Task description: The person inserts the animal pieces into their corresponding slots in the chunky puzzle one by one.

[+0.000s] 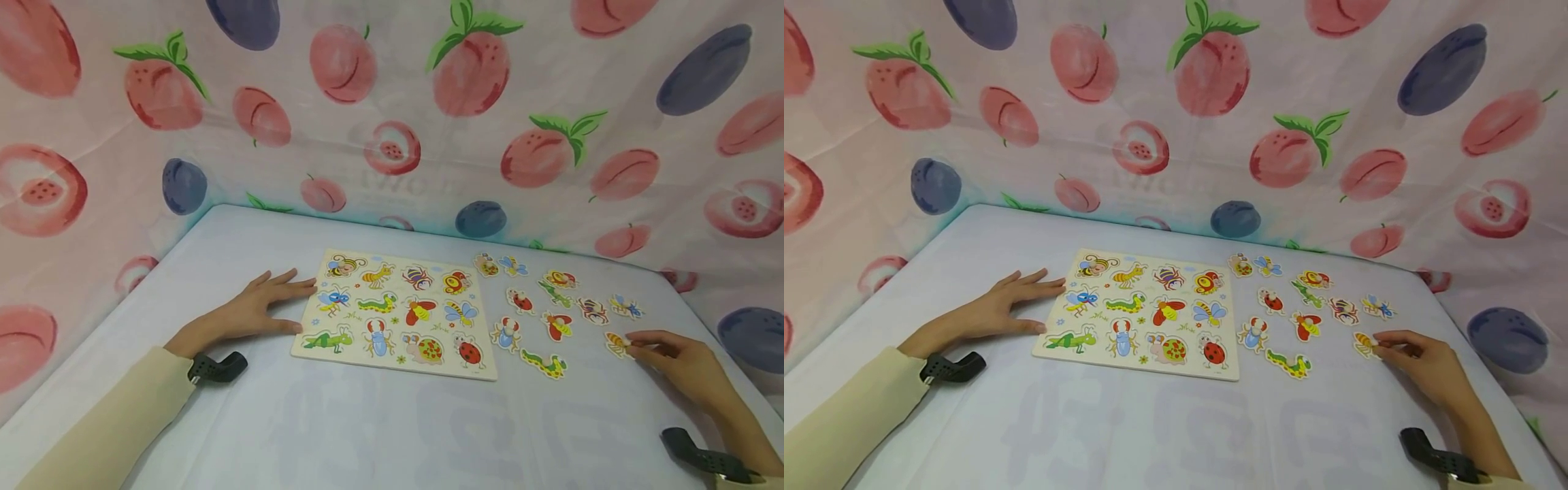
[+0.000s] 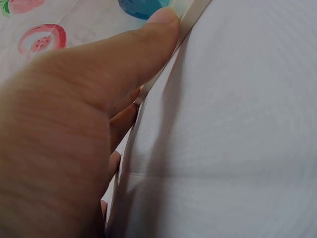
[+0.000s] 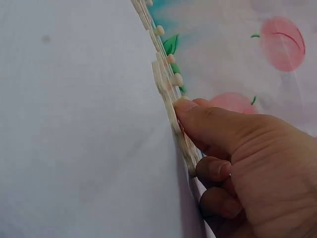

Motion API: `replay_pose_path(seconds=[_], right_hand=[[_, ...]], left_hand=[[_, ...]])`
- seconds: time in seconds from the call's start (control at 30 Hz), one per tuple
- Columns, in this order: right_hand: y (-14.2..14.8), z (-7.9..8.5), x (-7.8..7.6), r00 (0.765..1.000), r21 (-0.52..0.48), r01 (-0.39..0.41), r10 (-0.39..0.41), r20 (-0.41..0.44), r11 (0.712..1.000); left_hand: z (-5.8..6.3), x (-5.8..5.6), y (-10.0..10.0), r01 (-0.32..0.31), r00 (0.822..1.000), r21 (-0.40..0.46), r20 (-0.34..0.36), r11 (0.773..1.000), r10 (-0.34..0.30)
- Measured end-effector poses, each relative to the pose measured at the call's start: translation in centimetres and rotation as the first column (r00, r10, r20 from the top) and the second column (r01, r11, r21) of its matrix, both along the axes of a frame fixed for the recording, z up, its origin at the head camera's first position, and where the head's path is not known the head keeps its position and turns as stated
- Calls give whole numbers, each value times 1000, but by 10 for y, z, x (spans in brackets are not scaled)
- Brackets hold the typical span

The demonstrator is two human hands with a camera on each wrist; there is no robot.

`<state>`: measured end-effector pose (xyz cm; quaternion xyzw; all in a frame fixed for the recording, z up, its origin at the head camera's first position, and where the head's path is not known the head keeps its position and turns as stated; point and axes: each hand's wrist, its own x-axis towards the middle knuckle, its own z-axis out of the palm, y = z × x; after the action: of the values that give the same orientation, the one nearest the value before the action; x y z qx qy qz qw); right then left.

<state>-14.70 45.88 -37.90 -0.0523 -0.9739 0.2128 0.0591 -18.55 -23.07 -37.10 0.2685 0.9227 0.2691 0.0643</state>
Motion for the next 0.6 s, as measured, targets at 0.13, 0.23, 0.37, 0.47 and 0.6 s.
replay_pose_path(seconds=[0.13, 0.23, 0.37, 0.47, 0.6], right_hand=[[-3, 1, -1, 1000, 1, 8, -8, 8, 1000], [-6, 1, -2, 1000, 2, 21, -21, 3, 1000], [-11, 0, -3, 999, -5, 41, -41, -1, 999], [-13, -1, -3, 999, -9, 49, -49, -7, 999], [-14, -1, -2, 998, -12, 56, -57, -18, 998]], left_hand=[[0, 0, 0, -2, 1000, -1, -1, 1000, 2], [0, 0, 0, -1, 1000, 1, -4, 1000, 1], [-1, 0, -1, 9, 1000, 3, -8, 1000, -9], [-1, 0, -1, 21, 1000, 3, -20, 1000, -21], [-2, -1, -1, 32, 999, 4, -35, 999, -32]])
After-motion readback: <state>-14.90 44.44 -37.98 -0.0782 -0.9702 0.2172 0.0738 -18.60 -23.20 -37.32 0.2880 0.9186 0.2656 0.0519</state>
